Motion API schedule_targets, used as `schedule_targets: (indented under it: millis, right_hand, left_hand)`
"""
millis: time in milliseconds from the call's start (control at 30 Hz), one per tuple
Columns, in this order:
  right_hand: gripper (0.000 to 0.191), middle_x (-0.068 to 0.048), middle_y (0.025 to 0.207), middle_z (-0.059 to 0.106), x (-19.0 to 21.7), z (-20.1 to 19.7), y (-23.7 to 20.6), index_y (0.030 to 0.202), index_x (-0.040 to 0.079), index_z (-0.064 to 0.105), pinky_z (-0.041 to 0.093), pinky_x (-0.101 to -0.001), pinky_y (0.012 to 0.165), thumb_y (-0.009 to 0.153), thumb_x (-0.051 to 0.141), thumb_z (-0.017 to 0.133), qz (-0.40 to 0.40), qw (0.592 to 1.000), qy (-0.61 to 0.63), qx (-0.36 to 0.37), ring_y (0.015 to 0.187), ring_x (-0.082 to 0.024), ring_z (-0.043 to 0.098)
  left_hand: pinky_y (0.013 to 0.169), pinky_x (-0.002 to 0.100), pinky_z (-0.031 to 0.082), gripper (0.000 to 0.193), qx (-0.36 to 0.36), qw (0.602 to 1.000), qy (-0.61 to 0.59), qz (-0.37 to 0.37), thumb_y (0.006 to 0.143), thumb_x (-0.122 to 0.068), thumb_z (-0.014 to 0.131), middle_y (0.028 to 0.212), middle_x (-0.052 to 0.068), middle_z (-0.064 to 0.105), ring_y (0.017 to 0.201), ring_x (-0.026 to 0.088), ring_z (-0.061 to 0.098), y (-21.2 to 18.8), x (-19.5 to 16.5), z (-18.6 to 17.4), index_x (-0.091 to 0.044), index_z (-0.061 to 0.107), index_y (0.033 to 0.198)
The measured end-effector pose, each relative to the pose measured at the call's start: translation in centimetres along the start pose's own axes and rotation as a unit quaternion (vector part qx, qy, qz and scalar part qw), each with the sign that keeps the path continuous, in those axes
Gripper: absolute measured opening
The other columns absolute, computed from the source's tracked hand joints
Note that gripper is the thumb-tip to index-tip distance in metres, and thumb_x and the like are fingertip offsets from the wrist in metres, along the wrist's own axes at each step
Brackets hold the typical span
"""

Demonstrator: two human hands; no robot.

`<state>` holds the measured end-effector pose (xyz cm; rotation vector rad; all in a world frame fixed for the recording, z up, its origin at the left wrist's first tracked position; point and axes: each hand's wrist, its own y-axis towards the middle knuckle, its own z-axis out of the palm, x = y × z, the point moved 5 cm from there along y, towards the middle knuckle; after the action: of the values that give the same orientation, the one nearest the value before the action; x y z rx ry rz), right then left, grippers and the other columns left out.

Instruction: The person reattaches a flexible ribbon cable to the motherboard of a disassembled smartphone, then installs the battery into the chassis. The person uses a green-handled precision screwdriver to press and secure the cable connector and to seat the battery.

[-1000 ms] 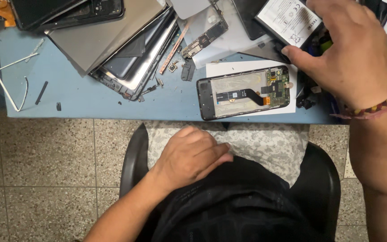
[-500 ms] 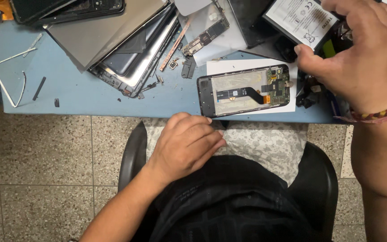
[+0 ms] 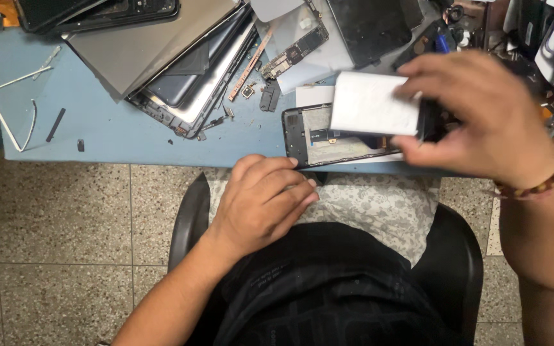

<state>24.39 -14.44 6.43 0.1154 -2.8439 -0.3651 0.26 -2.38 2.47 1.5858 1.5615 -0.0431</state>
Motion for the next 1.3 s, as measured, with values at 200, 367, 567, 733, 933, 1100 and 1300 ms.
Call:
schedule_targets:
  millis: [200, 367, 567, 733, 933, 1100, 1300]
  right_hand:
    - [0.05, -0.011, 0.129, 0.066, 1.7, 1.4, 0.9, 0.111, 0.008, 0.07, 0.051, -0.0458, 0.1, 0.07, 0.03, 0.088, -0.016, 0.997, 0.056, 0.042, 0.118, -0.031, 0.062]
    - [0.051, -0.009, 0.131, 0.066, 2.0, 1.8, 1.1, 0.113, 0.009, 0.07, 0.049, -0.0466, 0.102, 0.068, 0.027, 0.087, 0.001, 0.996, 0.07, 0.059, 0.118, -0.03, 0.062]
    - [0.051, -0.009, 0.13, 0.066, 2.1, 1.9, 1.1, 0.113, 0.009, 0.071, 0.048, -0.0456, 0.1, 0.069, 0.028, 0.088, -0.001, 0.997, 0.057, 0.058, 0.117, -0.03, 0.062]
    - [0.049, -0.009, 0.13, 0.066, 2.2, 2.2, 1.0, 0.113, 0.009, 0.071, 0.048, -0.0456, 0.101, 0.071, 0.029, 0.087, 0.008, 0.997, 0.051, 0.057, 0.118, -0.03, 0.062]
    - [0.05, -0.008, 0.13, 0.067, 2.5, 2.3, 1.1, 0.113, 0.009, 0.072, 0.047, -0.0468, 0.103, 0.071, 0.031, 0.086, 0.017, 0.997, 0.03, 0.065, 0.127, -0.033, 0.057]
    - [0.054, -0.01, 0.135, 0.066, 2.8, 2.0, 0.9, 0.119, 0.007, 0.071, 0.047, -0.0466, 0.106, 0.074, 0.033, 0.086, 0.01, 0.998, 0.032, 0.055, 0.131, -0.034, 0.055]
    - [0.044, -0.014, 0.129, 0.066, 3.2, 1.0, -0.3, 0.114, 0.004, 0.071, 0.053, -0.046, 0.102, 0.078, 0.025, 0.086, 0.023, 0.999, 0.044, -0.004, 0.124, -0.034, 0.061]
  left_hand:
    - [0.103, 0.045, 0.044, 0.024, 0.001, 0.999, 0.027, -0.022, 0.092, -0.019, 0.083, 0.119, 0.008, 0.067, 0.122, 0.028, 0.061, -0.1, 0.3, -0.1, -0.008, 0.072, 0.109]
    - [0.106, 0.044, 0.042, 0.027, 0.016, 0.998, 0.043, -0.04, 0.093, -0.02, 0.082, 0.128, 0.009, 0.065, 0.129, 0.028, 0.059, -0.1, 0.6, 0.3, -0.008, 0.071, 0.114]
    - [0.106, 0.043, 0.041, 0.026, 0.027, 0.997, 0.059, -0.045, 0.094, -0.021, 0.081, 0.129, 0.007, 0.066, 0.129, 0.025, 0.06, -0.1, 0.8, 0.7, -0.009, 0.072, 0.116]
    - [0.106, 0.043, 0.041, 0.026, 0.032, 0.996, 0.064, -0.047, 0.095, -0.022, 0.081, 0.129, 0.006, 0.066, 0.129, 0.024, 0.06, -0.2, 0.9, 0.7, -0.01, 0.072, 0.117]
    - [0.107, 0.045, 0.041, 0.03, 0.033, 0.995, 0.076, -0.049, 0.094, -0.024, 0.08, 0.129, 0.007, 0.065, 0.127, 0.026, 0.059, 0.1, 0.7, 0.8, -0.01, 0.072, 0.119]
    - [0.106, 0.045, 0.041, 0.029, 0.036, 0.995, 0.081, -0.044, 0.095, -0.022, 0.08, 0.129, 0.007, 0.065, 0.127, 0.026, 0.059, 0.0, 0.8, 1.0, -0.01, 0.072, 0.119]
    - [0.103, 0.044, 0.045, 0.025, 0.012, 0.997, 0.066, -0.024, 0.094, -0.015, 0.081, 0.126, 0.007, 0.068, 0.125, 0.026, 0.061, -0.1, 1.0, 0.7, -0.008, 0.072, 0.115]
